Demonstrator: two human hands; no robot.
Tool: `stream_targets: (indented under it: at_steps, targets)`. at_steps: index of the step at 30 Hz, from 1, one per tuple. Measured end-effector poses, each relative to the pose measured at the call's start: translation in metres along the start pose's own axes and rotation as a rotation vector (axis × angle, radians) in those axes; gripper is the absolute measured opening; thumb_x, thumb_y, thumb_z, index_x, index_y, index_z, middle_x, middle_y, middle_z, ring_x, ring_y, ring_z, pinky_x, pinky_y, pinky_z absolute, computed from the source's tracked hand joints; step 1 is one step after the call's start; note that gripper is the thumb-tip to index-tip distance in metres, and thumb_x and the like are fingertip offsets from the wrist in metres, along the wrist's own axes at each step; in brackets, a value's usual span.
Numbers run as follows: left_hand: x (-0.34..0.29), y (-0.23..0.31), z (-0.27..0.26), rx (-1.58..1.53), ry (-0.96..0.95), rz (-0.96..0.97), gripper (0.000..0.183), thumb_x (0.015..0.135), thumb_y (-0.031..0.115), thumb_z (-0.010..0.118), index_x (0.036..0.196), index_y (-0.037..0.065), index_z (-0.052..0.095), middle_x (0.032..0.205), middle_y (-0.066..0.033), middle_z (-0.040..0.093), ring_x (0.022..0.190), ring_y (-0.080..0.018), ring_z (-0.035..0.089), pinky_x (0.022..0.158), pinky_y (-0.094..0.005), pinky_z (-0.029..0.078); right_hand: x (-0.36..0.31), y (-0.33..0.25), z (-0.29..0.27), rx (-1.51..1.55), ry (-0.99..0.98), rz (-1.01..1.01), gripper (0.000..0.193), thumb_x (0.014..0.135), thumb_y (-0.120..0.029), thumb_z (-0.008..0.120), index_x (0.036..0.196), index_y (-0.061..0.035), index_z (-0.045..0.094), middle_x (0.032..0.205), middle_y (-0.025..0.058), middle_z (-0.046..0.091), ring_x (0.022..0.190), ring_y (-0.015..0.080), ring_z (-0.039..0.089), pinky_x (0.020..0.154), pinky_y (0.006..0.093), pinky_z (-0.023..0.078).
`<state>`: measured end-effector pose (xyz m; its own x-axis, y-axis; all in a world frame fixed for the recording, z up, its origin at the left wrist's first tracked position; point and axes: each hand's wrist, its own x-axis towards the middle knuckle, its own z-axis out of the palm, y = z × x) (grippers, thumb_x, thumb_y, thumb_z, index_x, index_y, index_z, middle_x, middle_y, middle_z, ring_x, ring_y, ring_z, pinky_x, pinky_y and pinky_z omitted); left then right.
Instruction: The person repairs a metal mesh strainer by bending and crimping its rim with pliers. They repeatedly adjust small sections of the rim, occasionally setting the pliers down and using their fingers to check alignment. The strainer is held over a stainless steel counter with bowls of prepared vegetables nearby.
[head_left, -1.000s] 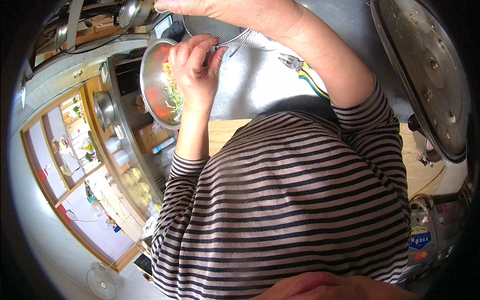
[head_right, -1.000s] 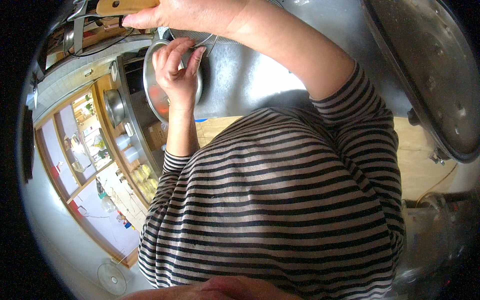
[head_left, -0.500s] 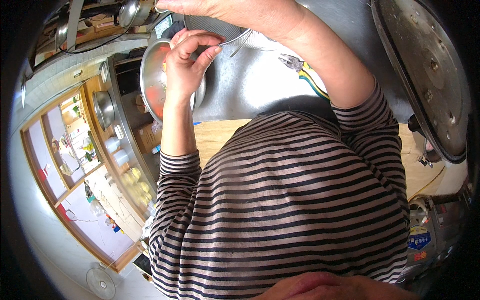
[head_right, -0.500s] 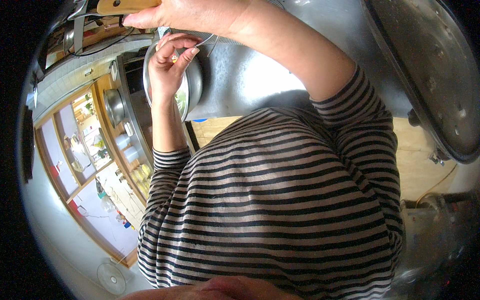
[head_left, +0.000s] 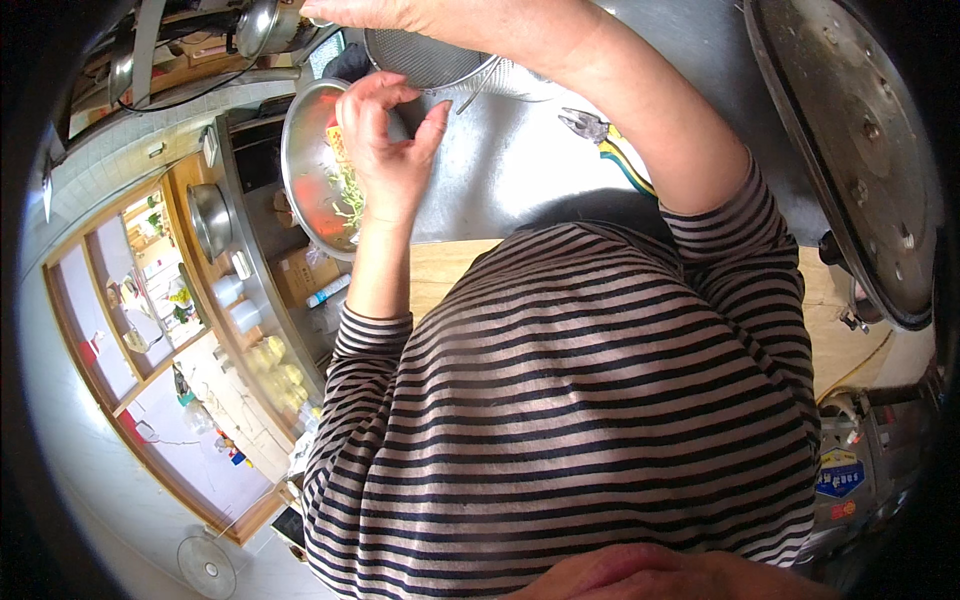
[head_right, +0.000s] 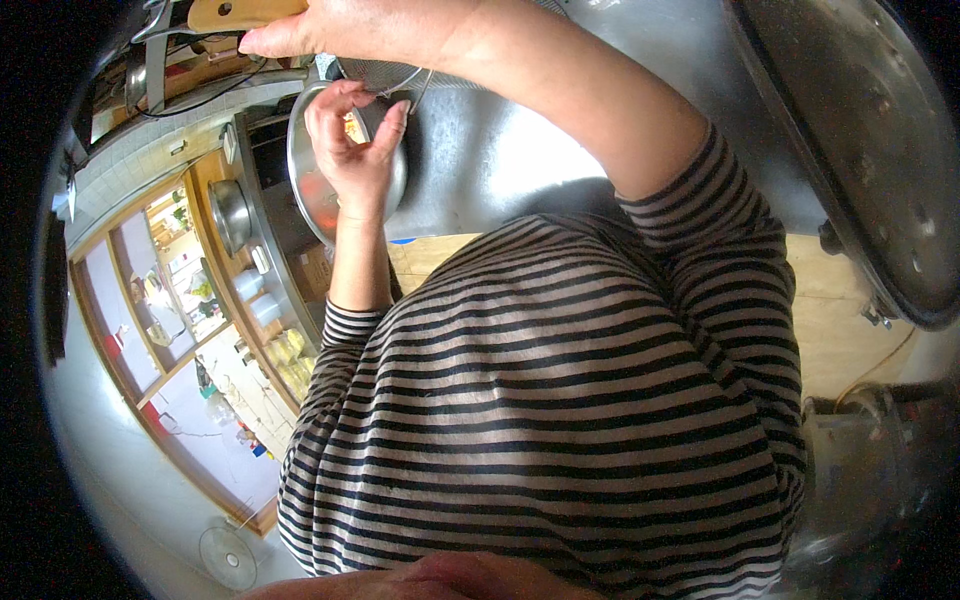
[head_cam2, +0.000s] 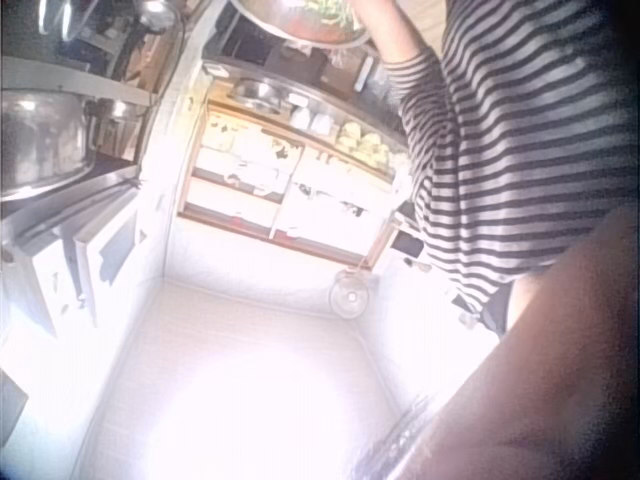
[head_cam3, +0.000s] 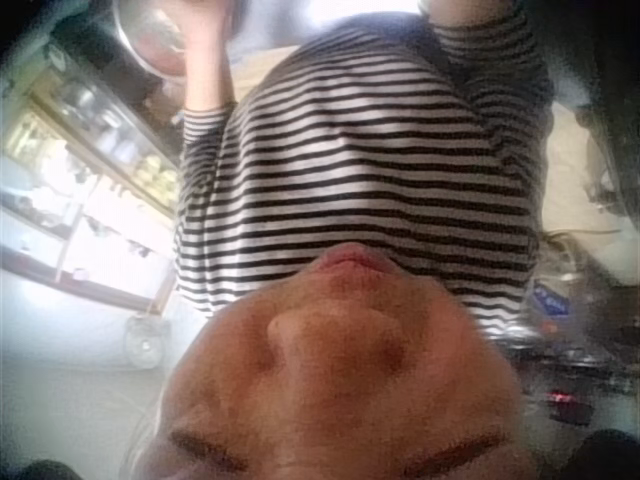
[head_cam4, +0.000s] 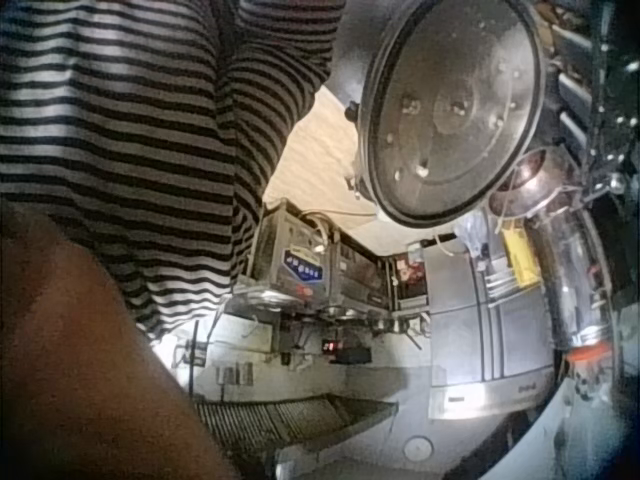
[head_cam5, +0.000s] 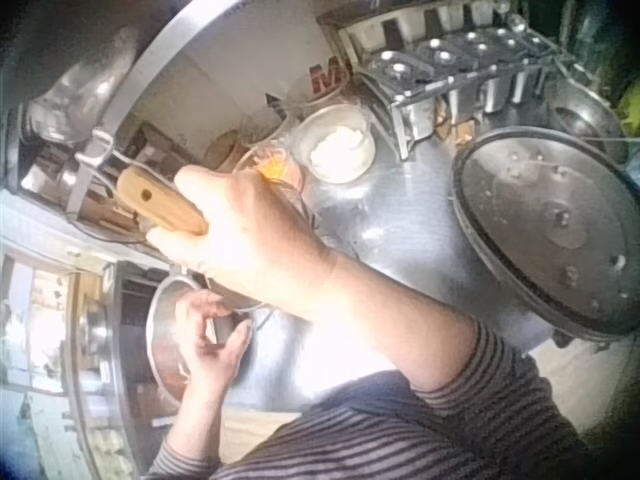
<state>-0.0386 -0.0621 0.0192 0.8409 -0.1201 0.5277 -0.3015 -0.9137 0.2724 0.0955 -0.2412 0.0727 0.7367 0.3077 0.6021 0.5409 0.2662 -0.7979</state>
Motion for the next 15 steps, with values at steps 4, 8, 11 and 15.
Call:
stream_targets:
  at_steps: [4,8,11,15]
  targets:
    - [-0.012,0.005,0.016,0.164,0.165,0.019,0.038,0.069,0.017,0.089,0.095,0.011,0.061,0.099,-0.0058,0.061,0.096,-0.0242,0.054,0.084,-0.0368,0.042,-0.001,0.002,0.002,-0.008,0.008,-0.01,0.033,0.085,-0.026,0.073,0.079,0.0018,0.056,0.066,0.0165,0.061,0.061,0.0247,0.065,0.058,0.0368,0.051]
    - [-0.015,0.012,0.026,0.166,0.258,-0.056,0.027,0.074,0.009,0.086,0.088,0.008,0.063,0.091,-0.0062,0.064,0.09,-0.0244,0.059,0.081,-0.0357,0.047,-0.001,0.006,0.006,0.053,0.041,-0.017,0.035,0.084,-0.028,0.075,0.08,0.0017,0.056,0.065,0.0161,0.061,0.061,0.0241,0.064,0.059,0.0367,0.051]
    - [-0.017,0.017,0.029,0.107,0.268,-0.097,0.019,0.078,0.003,0.082,0.086,0.006,0.065,0.094,-0.0082,0.067,0.085,-0.0242,0.062,0.079,-0.0347,0.05,-0.001,0.006,0.008,0.092,0.078,-0.095,0.037,0.083,-0.03,0.076,0.078,0.001,0.057,0.065,0.0162,0.061,0.061,0.0237,0.064,0.059,0.0373,0.051]
    - [-0.021,0.018,0.028,0.005,0.24,-0.135,0.015,0.082,0.001,0.078,0.088,0.003,0.064,0.094,-0.0084,0.069,0.085,-0.0199,0.064,0.08,-0.0324,0.051,-0.007,0.004,0.001,-0.047,-0.001,0.065,0.045,0.084,-0.039,0.076,0.078,0.0031,0.06,0.067,0.018,0.062,0.062,0.0252,0.064,0.059,0.0381,0.052]
